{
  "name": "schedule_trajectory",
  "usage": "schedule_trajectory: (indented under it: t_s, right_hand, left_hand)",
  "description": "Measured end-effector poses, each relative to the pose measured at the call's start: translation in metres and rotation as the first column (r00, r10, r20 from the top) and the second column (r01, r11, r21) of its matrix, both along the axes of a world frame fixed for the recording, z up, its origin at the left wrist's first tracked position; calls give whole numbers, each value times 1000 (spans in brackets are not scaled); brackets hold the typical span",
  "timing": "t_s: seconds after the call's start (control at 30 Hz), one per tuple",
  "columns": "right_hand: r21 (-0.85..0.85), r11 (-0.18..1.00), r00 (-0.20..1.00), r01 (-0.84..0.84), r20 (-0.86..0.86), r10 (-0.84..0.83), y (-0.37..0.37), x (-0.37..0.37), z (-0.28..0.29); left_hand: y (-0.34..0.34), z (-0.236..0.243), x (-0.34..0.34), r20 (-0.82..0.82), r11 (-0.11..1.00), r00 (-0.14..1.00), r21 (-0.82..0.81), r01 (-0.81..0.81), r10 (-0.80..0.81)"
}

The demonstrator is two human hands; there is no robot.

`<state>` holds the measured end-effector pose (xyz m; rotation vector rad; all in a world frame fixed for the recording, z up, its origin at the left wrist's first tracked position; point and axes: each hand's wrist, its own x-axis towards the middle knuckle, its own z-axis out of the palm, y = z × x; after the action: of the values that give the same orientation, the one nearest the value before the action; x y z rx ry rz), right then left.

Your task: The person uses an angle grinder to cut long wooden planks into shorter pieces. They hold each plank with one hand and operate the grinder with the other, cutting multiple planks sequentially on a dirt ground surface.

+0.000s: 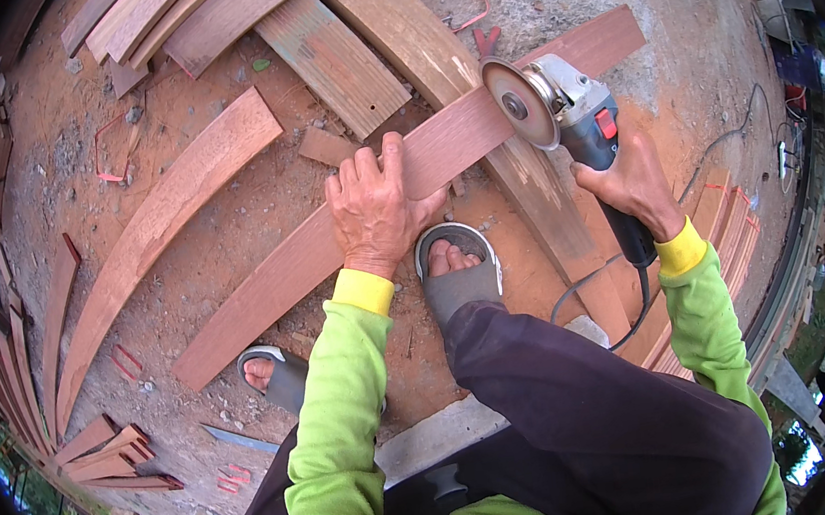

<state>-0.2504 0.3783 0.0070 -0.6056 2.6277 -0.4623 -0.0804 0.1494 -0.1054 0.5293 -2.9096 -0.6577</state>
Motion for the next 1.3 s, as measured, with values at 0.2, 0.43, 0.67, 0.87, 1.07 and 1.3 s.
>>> schedule_trajectory:
  t_s: [0.2,0.43,0.67,0.87,1.07,1.3]
  right_hand:
    - [-5,999,999,-33,-37,32,0,-2,-1]
    - [34,999,999,-35,-29,36,3,-4,-5]
    - [14,998,998,-60,-31,61,1,-6,-6]
    - [83,995,999,-46,-16,48,3,-12,-10]
    - [107,994,1000,-26,-4,27,-5,-12,-3]
    - [53,999,1000,-6,3,5,-5,-4,-1]
  left_hand:
    - [0,0,0,3,1000,1000,0,2,-2]
    - [0,2,0,8,1000,1000,11,4,-4]
    - [-1,2,0,11,1000,1000,4,3,-3]
    - [1,1,-1,3,1000,1000,6,2,-2]
    - [4,2,-2,3,1000,1000,-4,-10,10]
    - [0,-1,3,11,1000,1000,-9,-10,10]
